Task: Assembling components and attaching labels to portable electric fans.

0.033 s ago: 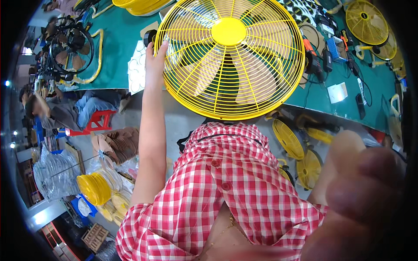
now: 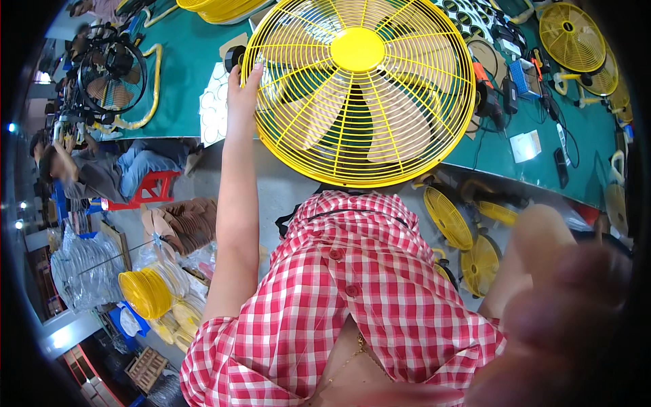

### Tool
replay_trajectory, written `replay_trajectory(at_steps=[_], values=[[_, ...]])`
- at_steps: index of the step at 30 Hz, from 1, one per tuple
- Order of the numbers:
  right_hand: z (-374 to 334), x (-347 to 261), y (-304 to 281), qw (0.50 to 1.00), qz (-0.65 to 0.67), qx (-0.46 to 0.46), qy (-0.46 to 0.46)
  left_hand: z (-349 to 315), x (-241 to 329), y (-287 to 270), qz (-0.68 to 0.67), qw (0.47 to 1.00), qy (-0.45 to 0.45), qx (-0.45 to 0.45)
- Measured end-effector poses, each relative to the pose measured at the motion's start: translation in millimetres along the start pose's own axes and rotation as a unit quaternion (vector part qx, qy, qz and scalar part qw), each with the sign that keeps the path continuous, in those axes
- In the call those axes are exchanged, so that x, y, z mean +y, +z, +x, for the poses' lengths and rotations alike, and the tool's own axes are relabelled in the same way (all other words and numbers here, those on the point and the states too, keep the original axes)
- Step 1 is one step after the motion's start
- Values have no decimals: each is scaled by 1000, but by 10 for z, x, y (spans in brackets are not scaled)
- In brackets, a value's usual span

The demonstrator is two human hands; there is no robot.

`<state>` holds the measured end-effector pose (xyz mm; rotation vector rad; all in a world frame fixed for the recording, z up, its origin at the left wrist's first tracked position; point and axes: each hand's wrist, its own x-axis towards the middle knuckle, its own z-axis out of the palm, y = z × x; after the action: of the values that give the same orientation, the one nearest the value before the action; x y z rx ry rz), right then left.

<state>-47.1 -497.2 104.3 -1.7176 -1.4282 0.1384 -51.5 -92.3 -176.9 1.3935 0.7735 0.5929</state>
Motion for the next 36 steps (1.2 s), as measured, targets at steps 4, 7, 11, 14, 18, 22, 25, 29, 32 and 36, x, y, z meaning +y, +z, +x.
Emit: replay_trajectory(at_steps=[4, 7, 11, 14, 18, 22, 25, 29, 32, 36], values=[[-14, -5, -25, 1000, -3, -4, 8, -55, 59, 20, 31, 999, 24, 20], [-58, -18, -3, 1000, -13, -4, 12, -61, 56, 47, -7, 1000, -5, 12], [-80, -7, -12, 1000, -18, -5, 15, -25, 0, 41, -11, 1000, -2, 5], [-11, -30, -31, 999, -22, -11, 31, 12, -35, 6, 43, 998, 27, 21], [125, -98, 20, 996, -45, -24, 70, 36, -62, -19, 56, 998, 17, 26], [240, 290, 255, 991, -118, 26, -57, 19, -55, 4, 34, 999, 23, 20], [529, 1222, 190, 959, -224, 44, -166, 5, -47, -1, -37, 999, -9, -25], [838, 2517, 453, 969, -138, 147, 145, 40, -58, -88, 2, 999, 38, -24], [720, 3126, 618, 920, -182, 92, 335, 103, -105, -131, 47, 999, 14, 16], [569, 3464, 764, 934, -161, 146, 283, 50, -193, -101, 37, 999, 37, 6]])
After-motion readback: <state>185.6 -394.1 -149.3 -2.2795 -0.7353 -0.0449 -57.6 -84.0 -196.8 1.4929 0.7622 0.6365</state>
